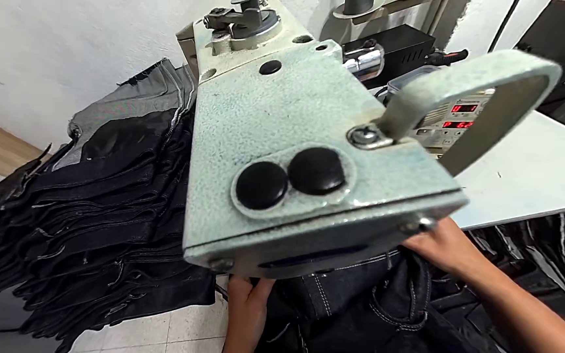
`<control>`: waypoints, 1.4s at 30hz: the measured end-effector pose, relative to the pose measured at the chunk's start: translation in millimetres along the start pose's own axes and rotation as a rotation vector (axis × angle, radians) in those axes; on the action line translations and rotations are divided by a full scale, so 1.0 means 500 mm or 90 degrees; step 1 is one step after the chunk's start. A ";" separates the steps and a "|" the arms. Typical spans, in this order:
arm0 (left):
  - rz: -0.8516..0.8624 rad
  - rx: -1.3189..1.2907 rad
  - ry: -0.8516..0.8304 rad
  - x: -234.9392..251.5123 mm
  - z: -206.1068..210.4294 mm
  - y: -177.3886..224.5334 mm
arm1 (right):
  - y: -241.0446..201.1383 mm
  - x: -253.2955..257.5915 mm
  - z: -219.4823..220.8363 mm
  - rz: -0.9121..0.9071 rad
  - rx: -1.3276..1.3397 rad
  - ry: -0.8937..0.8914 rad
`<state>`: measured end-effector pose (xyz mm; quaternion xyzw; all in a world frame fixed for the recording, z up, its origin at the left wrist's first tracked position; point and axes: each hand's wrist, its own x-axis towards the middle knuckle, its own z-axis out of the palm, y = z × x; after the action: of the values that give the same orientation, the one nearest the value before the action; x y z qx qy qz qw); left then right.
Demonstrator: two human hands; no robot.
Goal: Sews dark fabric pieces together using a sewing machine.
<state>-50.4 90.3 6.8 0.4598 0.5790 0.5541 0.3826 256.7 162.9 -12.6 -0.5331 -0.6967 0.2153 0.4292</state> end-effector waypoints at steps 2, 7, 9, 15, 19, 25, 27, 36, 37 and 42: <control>-0.028 0.177 -0.052 -0.002 -0.026 0.018 | -0.001 -0.006 -0.006 -0.241 -0.211 0.104; -0.092 0.615 -0.207 -0.014 -0.074 0.105 | -0.082 -0.043 0.007 -0.388 -0.332 0.120; -0.010 0.660 -0.208 -0.031 -0.090 0.124 | -0.091 -0.051 0.033 -0.359 -0.337 0.095; 0.190 0.565 -0.207 -0.084 -0.108 0.157 | -0.081 -0.071 0.067 -0.310 -0.407 0.013; 0.232 0.537 -0.223 -0.098 -0.099 0.166 | -0.043 -0.065 0.060 -0.294 -0.319 0.022; 0.379 0.747 -0.091 -0.072 -0.018 0.112 | -0.016 -0.109 0.040 -0.080 -0.259 0.209; 0.300 0.840 -0.117 -0.050 0.018 0.099 | -0.020 -0.103 0.046 0.026 -0.197 0.126; 0.194 0.383 -0.151 -0.053 -0.031 0.004 | -0.059 0.042 0.019 0.412 0.442 -0.058; 0.156 0.322 -0.084 -0.059 -0.064 -0.005 | -0.053 0.062 -0.014 0.312 0.421 -0.125; 0.025 0.292 0.130 -0.028 -0.243 -0.054 | -0.167 0.102 0.057 -0.046 0.124 -0.264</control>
<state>-165.1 42.8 -9.7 0.4871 0.7164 0.4589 0.1970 183.3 186.2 54.2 -0.4086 -0.7644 0.3708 0.3335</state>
